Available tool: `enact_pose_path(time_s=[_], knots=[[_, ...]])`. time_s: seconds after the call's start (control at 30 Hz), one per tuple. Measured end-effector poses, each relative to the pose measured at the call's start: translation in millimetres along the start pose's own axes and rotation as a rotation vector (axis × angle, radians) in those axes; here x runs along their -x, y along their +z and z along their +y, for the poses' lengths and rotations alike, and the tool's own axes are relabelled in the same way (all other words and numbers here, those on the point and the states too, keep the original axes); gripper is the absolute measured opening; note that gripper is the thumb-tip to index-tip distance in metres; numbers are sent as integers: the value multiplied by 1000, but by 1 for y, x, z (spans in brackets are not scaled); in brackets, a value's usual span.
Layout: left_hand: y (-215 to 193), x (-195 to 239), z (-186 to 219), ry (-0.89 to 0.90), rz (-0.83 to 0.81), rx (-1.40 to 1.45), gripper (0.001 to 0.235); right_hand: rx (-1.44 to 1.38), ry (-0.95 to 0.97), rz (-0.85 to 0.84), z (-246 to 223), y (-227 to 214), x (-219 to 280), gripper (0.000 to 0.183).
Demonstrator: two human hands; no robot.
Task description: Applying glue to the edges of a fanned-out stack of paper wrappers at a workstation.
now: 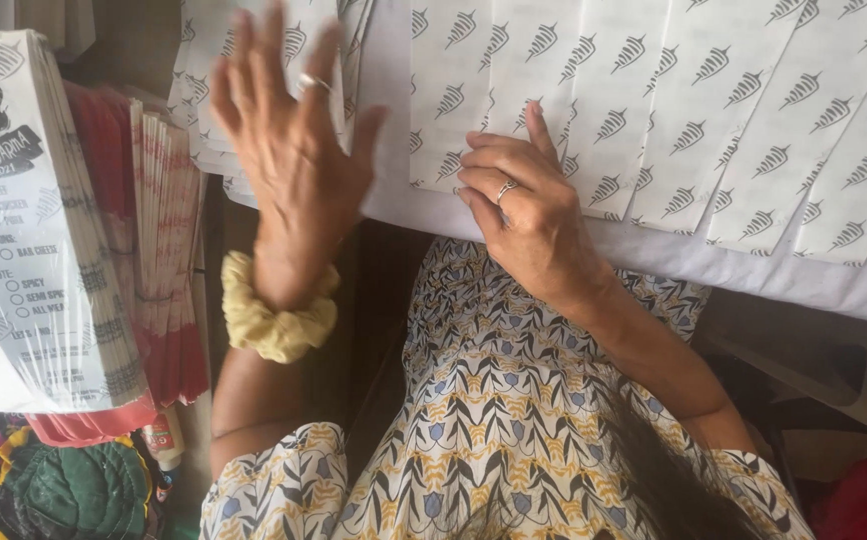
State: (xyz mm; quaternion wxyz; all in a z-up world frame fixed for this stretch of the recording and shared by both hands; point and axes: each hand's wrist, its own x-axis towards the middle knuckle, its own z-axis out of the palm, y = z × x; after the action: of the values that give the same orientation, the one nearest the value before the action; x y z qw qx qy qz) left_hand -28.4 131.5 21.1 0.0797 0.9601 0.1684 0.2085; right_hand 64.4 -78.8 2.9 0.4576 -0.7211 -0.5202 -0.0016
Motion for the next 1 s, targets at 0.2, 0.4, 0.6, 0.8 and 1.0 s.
enact_pose_path(time_s=[0.2,0.4,0.6,0.8,1.0], knots=[[16,2,-48,-68,-67,-67,44,33,-13,-1,2,1,2,22],[20,6,-28,-97,19,-63,27,84,-83,48,5,16,8,18],[39,2,-29,-50,249,-141,29,36,-54,27,-3,-11,11,16],[26,-1,-19,-78,433,-240,24,42,28,55,1,-54,34,18],[34,-4,-4,30,404,-197,35,79,72,107,5,-82,50,15]])
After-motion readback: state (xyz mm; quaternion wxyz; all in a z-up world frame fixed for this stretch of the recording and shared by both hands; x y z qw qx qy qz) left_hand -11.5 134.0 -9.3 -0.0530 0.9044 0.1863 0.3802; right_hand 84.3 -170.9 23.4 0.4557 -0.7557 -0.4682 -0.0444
